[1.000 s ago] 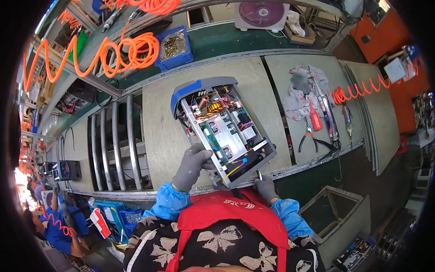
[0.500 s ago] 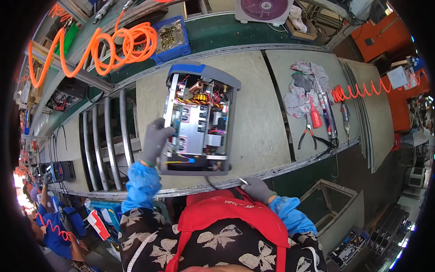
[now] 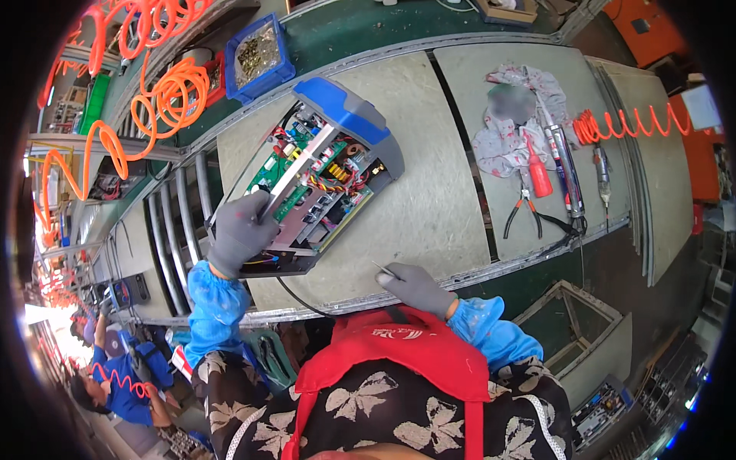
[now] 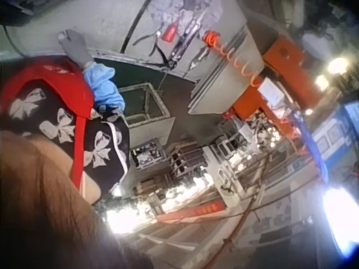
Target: The recorder is assembling an electronic unit, including screwdriving, applying labels, and connecting internal wires.
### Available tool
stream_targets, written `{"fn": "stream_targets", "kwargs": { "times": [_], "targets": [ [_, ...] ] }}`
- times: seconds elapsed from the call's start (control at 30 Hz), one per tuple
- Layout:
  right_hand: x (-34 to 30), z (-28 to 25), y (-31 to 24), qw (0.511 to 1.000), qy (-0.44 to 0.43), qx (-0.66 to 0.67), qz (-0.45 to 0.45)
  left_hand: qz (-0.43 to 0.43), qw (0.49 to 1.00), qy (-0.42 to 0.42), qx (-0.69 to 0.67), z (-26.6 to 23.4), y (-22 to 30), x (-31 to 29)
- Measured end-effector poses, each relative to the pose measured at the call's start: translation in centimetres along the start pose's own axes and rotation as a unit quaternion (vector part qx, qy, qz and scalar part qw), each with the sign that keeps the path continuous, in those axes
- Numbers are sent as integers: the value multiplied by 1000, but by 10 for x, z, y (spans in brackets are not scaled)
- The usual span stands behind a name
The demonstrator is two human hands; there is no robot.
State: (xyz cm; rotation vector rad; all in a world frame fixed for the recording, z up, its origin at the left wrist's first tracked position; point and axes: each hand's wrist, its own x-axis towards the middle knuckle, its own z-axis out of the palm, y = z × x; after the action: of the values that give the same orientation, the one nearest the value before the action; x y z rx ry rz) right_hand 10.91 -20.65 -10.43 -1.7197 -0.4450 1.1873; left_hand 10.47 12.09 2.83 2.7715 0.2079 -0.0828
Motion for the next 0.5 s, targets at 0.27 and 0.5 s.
{"fn": "stream_targets", "kwargs": {
  "times": [0.27, 0.5],
  "targets": [
    [4, -48, -9, 974, -111, 126, -153, 3, 998, -9, 68, 48, 84, -56],
    [-37, -79, -40, 921, -121, 273, -251, -180, 871, 10, -457, 100, 205, -91]
  ]
}}
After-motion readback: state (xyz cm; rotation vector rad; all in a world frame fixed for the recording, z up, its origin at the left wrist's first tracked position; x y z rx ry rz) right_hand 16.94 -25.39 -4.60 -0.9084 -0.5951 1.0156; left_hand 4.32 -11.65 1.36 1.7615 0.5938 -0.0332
